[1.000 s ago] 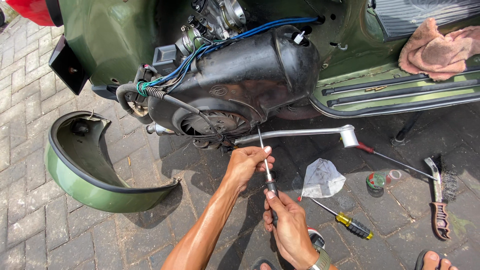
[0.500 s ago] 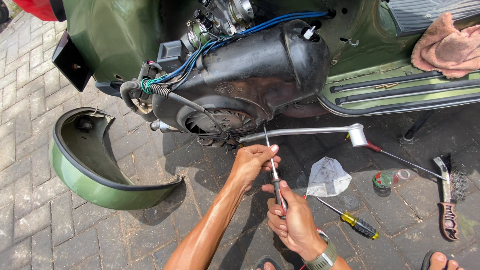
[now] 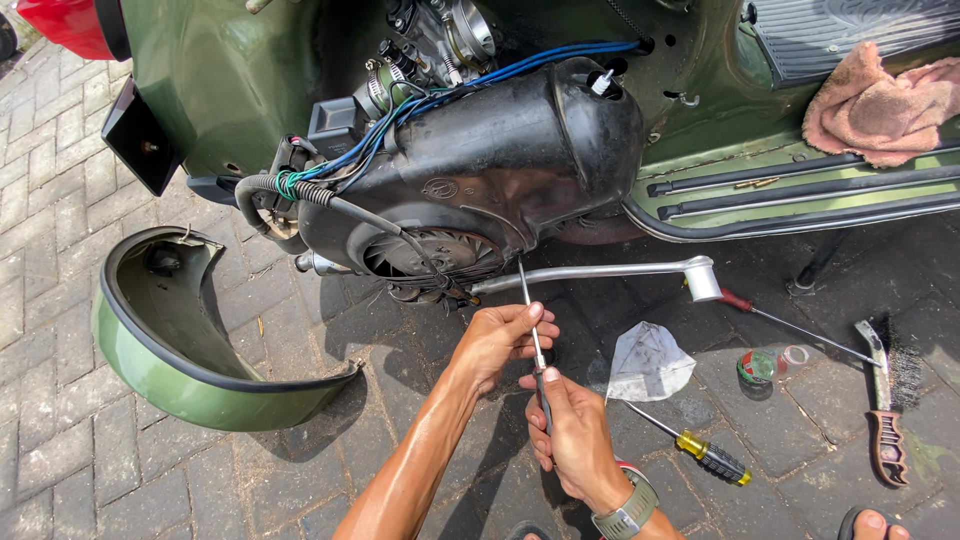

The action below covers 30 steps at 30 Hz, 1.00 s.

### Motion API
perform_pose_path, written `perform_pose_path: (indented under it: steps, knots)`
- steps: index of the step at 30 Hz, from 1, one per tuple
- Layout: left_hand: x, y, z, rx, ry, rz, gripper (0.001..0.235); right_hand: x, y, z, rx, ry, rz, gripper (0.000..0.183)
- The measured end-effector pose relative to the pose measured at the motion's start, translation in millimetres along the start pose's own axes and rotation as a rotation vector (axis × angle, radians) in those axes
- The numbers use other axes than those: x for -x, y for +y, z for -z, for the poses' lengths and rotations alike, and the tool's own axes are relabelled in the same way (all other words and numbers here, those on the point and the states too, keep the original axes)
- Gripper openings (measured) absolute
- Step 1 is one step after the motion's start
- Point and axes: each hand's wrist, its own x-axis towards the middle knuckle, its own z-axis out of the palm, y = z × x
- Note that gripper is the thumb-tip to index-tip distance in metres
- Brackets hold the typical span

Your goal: The person works on the engine of a green scooter, using a screwdriver to tighten bolts on the engine casing. They then walk into a cluttered workshop to retrieve a small metal part from a box before returning to the scooter.

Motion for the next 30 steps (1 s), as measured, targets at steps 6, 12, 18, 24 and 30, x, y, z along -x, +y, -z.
perform_pose_path:
  steps: [6,12,18,24,30]
  knots:
    - [-4.4,-3.7,-3.9,0.022,0.036,-0.062,0.035,-3.2,-15.8,13.2,-0.229,-0.112,-0.310,0.044]
    - [-8.2,-0.5,-6.2,0.033,0.073,-0.053,0.034,15.4,-13.1,0.7,0.829,0.186,0.095,0.041]
    - [-6.3,-7.0,3.8,-0.002,0.035,-0.037,0.036,2.7,7.1,-0.6,-0.156,-0.040,0.005,0.042]
    - [-0.6,-0.5,-5.6,-0.012,0.089,-0.061,0.037,-3.9,0.9,15.1,-0.503,-0.224,-0.344,0.040]
    - [-3.6,2.7,-6.9,-0.015,0.123,-0.045,0.037,24.3,-25.8,-4.2,0.589,0.103,-0.033,0.032]
